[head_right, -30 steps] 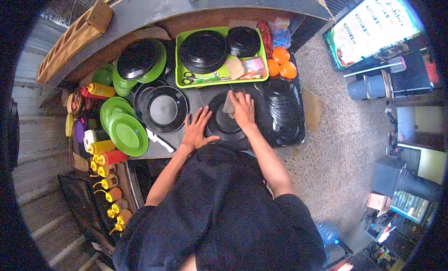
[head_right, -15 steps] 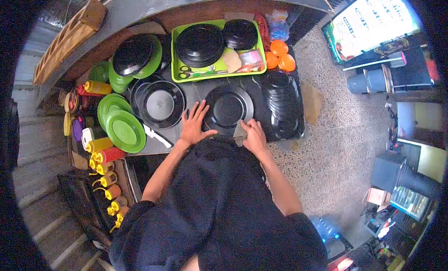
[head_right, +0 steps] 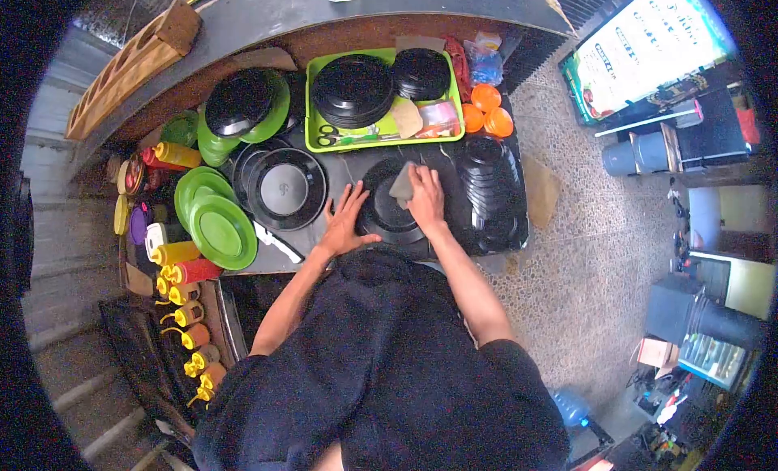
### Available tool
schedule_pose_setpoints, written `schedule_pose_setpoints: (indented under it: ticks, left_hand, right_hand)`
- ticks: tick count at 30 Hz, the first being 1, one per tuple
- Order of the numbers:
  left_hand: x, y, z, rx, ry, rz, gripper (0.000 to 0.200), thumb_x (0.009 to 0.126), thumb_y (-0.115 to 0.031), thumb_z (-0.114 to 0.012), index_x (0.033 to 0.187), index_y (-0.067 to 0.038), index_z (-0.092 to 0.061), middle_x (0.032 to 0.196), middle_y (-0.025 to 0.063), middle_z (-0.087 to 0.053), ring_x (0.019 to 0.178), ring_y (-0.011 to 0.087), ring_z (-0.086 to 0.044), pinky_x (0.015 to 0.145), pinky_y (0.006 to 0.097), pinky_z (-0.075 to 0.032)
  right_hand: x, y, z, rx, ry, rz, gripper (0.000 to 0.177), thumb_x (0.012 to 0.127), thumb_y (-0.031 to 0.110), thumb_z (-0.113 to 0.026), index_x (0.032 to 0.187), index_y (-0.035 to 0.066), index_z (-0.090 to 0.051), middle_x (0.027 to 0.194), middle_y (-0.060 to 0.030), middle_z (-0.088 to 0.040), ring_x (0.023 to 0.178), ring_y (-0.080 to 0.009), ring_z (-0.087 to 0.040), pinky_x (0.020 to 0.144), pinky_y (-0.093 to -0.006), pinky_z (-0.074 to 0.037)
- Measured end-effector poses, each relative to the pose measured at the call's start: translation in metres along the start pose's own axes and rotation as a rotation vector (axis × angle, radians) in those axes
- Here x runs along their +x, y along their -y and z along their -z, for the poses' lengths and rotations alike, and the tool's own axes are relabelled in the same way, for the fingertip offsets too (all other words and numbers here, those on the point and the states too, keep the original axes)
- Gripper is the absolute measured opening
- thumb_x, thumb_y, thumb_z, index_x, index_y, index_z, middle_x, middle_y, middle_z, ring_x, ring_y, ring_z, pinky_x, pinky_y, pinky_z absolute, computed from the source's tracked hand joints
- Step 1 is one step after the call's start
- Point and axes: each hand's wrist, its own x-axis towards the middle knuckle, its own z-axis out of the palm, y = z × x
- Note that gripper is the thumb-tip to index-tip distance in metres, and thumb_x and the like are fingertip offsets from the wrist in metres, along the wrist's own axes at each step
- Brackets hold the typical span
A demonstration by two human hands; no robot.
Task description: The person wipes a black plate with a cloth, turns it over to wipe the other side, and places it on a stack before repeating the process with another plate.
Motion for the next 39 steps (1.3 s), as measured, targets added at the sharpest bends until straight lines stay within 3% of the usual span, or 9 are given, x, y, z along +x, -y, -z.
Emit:
schedule_pose_setpoints:
  ticks: [4, 8, 18, 26, 28, 29, 31, 35, 39]
  left_hand:
    - [0.002, -0.003, 0.003, 0.049, 0.032, -0.002, 0.124, 0.067, -0.068, -0.089, 0.166, -0.015, -0.036, 0.180, 0.0067, -0.017, 0.166, 0.0329, -0.015, 0.124, 0.0694, -0.014]
    - [0.001, -0.005, 0.004, 0.100, 0.034, 0.007, 0.122, 0.068, -0.070, -0.086, 0.166, -0.017, -0.037, 0.180, 0.0052, -0.018, 0.165, 0.0314, -0.016, 0.125, 0.0681, -0.015]
    - [-0.003, -0.005, 0.001, 0.141, -0.034, 0.001, 0.116, 0.071, -0.076, -0.082, 0.166, -0.023, -0.041, 0.179, 0.0019, -0.023, 0.164, 0.0297, -0.021, 0.125, 0.0669, -0.018]
    - [-0.002, -0.005, 0.001, 0.148, -0.037, -0.022, 0.117, 0.071, -0.074, -0.083, 0.166, -0.022, -0.039, 0.179, 0.0036, -0.022, 0.164, 0.0316, -0.021, 0.124, 0.0672, -0.018]
    - [-0.004, -0.001, -0.006, 0.132, -0.073, -0.043, 0.126, 0.068, -0.071, -0.087, 0.167, -0.015, -0.032, 0.178, 0.0097, -0.023, 0.162, 0.0338, -0.024, 0.125, 0.0661, -0.017]
    - [-0.005, 0.001, -0.009, 0.134, -0.071, -0.049, 0.126, 0.068, -0.071, -0.087, 0.167, -0.015, -0.032, 0.178, 0.0097, -0.023, 0.162, 0.0338, -0.024, 0.125, 0.0661, -0.017]
    - [-0.005, 0.007, -0.011, -0.235, -0.202, -0.059, 0.136, 0.061, -0.062, -0.096, 0.164, -0.005, -0.029, 0.175, 0.0170, -0.026, 0.163, 0.0343, -0.024, 0.127, 0.0625, -0.014]
    - [-0.004, 0.011, -0.013, -0.191, -0.180, -0.065, 0.146, 0.053, -0.057, -0.101, 0.164, -0.005, -0.021, 0.171, 0.0168, -0.034, 0.160, 0.0345, -0.030, 0.127, 0.0595, -0.015]
    - [-0.003, 0.012, -0.012, -0.252, -0.162, -0.047, 0.147, 0.056, -0.062, -0.100, 0.165, -0.007, -0.018, 0.171, 0.0144, -0.035, 0.158, 0.0319, -0.035, 0.127, 0.0606, -0.011]
  right_hand:
    - [0.025, 0.025, -0.020, 0.017, -0.043, 0.114, 0.099, 0.058, -0.003, -0.090, 0.150, 0.002, -0.054, 0.123, -0.0109, -0.057, 0.115, -0.0351, -0.055, 0.102, -0.0422, -0.052]
    - [0.033, 0.015, -0.017, -0.012, 0.052, 0.121, 0.093, 0.064, -0.004, -0.087, 0.151, 0.006, -0.056, 0.124, -0.0109, -0.056, 0.117, -0.0350, -0.054, 0.104, -0.0435, -0.051]
    - [-0.029, -0.004, 0.033, -0.062, 0.082, -0.196, 0.085, 0.066, -0.005, -0.086, 0.146, 0.001, -0.059, 0.123, -0.0144, -0.055, 0.116, -0.0374, -0.054, 0.101, -0.0453, -0.052]
    - [-0.095, 0.011, 0.045, 0.157, 0.249, -0.182, 0.064, 0.072, 0.000, -0.079, 0.135, 0.003, -0.070, 0.112, -0.0169, -0.061, 0.110, -0.0378, -0.058, 0.098, -0.0460, -0.052]
    - [-0.083, 0.000, 0.046, 0.303, 0.321, -0.206, 0.057, 0.073, 0.001, -0.077, 0.130, 0.001, -0.073, 0.107, -0.0190, -0.065, 0.109, -0.0387, -0.061, 0.098, -0.0438, -0.052]
    - [-0.074, -0.001, 0.051, 0.422, 0.313, -0.342, 0.054, 0.072, 0.001, -0.075, 0.126, 0.000, -0.076, 0.102, -0.0207, -0.066, 0.109, -0.0384, -0.064, 0.099, -0.0415, -0.052]
    - [-0.056, -0.008, 0.050, 0.361, 0.123, -0.284, 0.060, 0.070, -0.002, -0.073, 0.130, 0.001, -0.074, 0.108, -0.0170, -0.065, 0.111, -0.0365, -0.063, 0.100, -0.0411, -0.052]
    - [-0.014, -0.023, 0.038, 0.144, -0.106, -0.109, 0.077, 0.066, -0.008, -0.076, 0.141, 0.004, -0.064, 0.118, -0.0134, -0.060, 0.113, -0.0374, -0.058, 0.101, -0.0455, -0.051]
    - [0.011, -0.018, 0.002, 0.076, -0.102, -0.094, 0.088, 0.063, -0.005, -0.084, 0.146, 0.006, -0.059, 0.124, -0.0124, -0.059, 0.118, -0.0368, -0.056, 0.102, -0.0461, -0.050]
